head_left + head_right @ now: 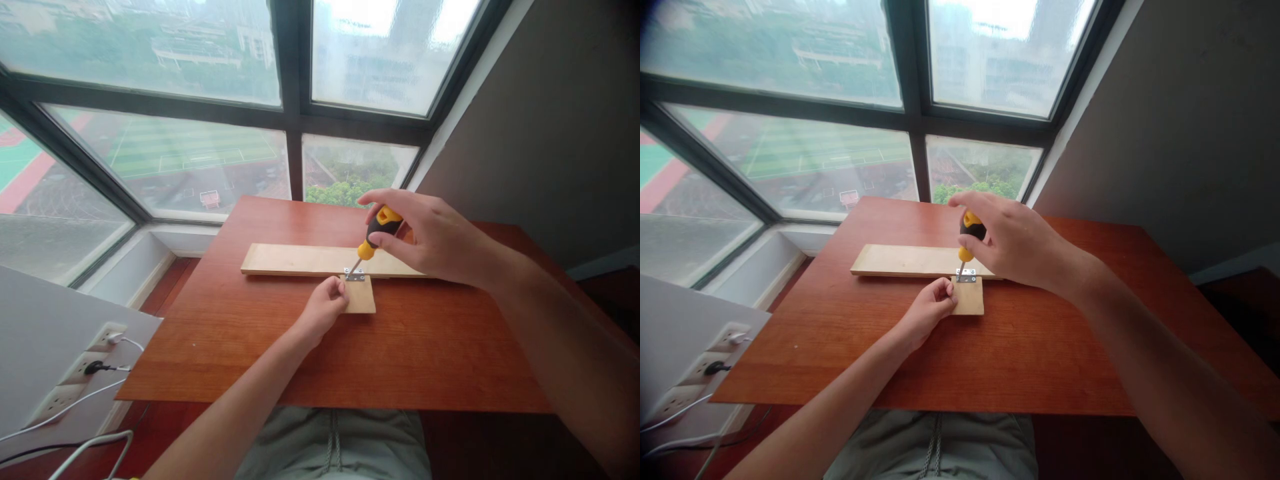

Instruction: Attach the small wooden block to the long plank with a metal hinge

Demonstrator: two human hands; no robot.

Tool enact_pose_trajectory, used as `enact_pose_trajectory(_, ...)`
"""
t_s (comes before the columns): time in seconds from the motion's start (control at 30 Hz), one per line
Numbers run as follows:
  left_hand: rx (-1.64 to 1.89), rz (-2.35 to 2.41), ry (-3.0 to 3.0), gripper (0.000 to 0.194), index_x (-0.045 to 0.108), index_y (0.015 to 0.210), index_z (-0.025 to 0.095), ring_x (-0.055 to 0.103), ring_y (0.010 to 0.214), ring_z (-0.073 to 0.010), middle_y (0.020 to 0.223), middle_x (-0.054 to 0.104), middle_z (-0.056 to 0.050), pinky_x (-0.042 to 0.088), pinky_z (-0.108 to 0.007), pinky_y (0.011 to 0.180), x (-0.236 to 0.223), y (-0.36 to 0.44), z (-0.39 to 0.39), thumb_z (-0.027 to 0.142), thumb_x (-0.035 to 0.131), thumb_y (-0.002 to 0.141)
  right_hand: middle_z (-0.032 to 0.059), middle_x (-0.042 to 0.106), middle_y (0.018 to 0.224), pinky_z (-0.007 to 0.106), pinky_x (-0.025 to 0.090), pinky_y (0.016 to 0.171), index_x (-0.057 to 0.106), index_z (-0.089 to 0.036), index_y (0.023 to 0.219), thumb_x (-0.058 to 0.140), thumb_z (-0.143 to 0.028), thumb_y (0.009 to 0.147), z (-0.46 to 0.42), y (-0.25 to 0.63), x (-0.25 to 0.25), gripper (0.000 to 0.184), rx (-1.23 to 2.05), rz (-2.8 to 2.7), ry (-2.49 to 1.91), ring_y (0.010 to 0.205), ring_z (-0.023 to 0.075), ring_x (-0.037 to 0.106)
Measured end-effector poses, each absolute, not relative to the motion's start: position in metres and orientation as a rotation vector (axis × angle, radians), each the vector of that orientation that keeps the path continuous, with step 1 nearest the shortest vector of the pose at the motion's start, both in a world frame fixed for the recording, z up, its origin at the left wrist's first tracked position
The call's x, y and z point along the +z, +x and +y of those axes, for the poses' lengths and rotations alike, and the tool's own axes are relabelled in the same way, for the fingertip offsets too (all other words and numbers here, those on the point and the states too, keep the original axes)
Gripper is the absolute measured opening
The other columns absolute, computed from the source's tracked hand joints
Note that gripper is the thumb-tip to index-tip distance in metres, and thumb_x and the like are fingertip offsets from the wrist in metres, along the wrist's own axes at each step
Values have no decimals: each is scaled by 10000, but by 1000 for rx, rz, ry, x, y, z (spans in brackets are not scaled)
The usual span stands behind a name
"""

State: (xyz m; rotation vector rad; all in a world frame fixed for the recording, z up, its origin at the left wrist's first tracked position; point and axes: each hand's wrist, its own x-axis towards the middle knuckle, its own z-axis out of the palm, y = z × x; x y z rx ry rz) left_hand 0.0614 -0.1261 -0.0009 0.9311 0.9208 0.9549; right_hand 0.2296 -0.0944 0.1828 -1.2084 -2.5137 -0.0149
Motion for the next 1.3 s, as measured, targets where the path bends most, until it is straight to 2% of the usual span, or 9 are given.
enact_pose_trajectory(0.17,952,927,933,254,389,729,196,367,609,-72,676,453,64,259,-203,574,-1,61,-126,208,632,656,94,697,1048,315,421,606,593,-205,1163,558,-435,883,-99,224,179,363,-337,-2430,-1475,737,226,633)
enact_pose_trajectory(0.3,954,923,935,254,393,733,196,367,612,-74,678,456,62,258,-203,572,-2,61,-126,212,636,661,84,660,1165,285,425,625,544,-203,1207,535,-288,871,-102,225,185,346,-53,-2549,-1277,796,188,631)
enact_pose_trajectory(0.37,954,918,939,254,391,731,195,366,614,-73,680,454,62,258,-202,572,-2,61,-126,209,635,665,75,665,1147,280,426,637,525,-205,1230,535,-270,871,-101,226,184,365,3,-2550,-1238,817,186,632)
enact_pose_trajectory(0.57,956,917,948,244,388,735,192,346,617,-69,683,442,62,254,-196,569,-2,61,-126,192,626,680,90,685,984,303,367,580,573,-209,1145,543,-434,888,-97,221,174,343,-421,-2355,-1573,724,226,619)
enact_pose_trajectory(0.77,960,908,955,232,395,727,190,350,625,-71,686,441,59,259,-197,570,-2,61,-126,193,622,683,76,648,1158,303,441,669,544,-213,1189,552,-223,837,-97,227,179,352,9,-2492,-1220,835,197,628)
enact_pose_trajectory(1.0,963,913,941,224,412,715,186,343,612,-71,673,442,57,257,-201,566,2,62,-127,192,633,682,98,677,1018,337,434,647,576,-196,1119,587,-390,875,-93,224,162,312,-283,-2306,-1461,813,251,631)
enact_pose_trajectory(1.17,957,907,933,219,411,711,185,335,605,-67,668,443,60,252,-199,563,2,62,-128,181,628,680,92,643,1149,315,472,747,529,-199,1192,551,-195,833,-96,229,170,360,65,-2400,-1222,916,210,626)
enact_pose_trajectory(1.23,951,906,939,218,406,712,186,332,606,-65,667,439,63,250,-198,563,2,61,-128,175,621,679,77,651,1137,306,472,752,512,-210,1221,550,-193,841,-96,230,171,382,120,-2422,-1191,912,199,627)
enact_pose_trajectory(1.3,945,908,945,222,398,713,187,331,608,-64,667,433,65,248,-197,565,1,61,-128,176,618,679,71,673,1067,313,461,707,521,-217,1220,565,-273,870,-96,228,169,356,2,-2394,-1296,851,208,632)
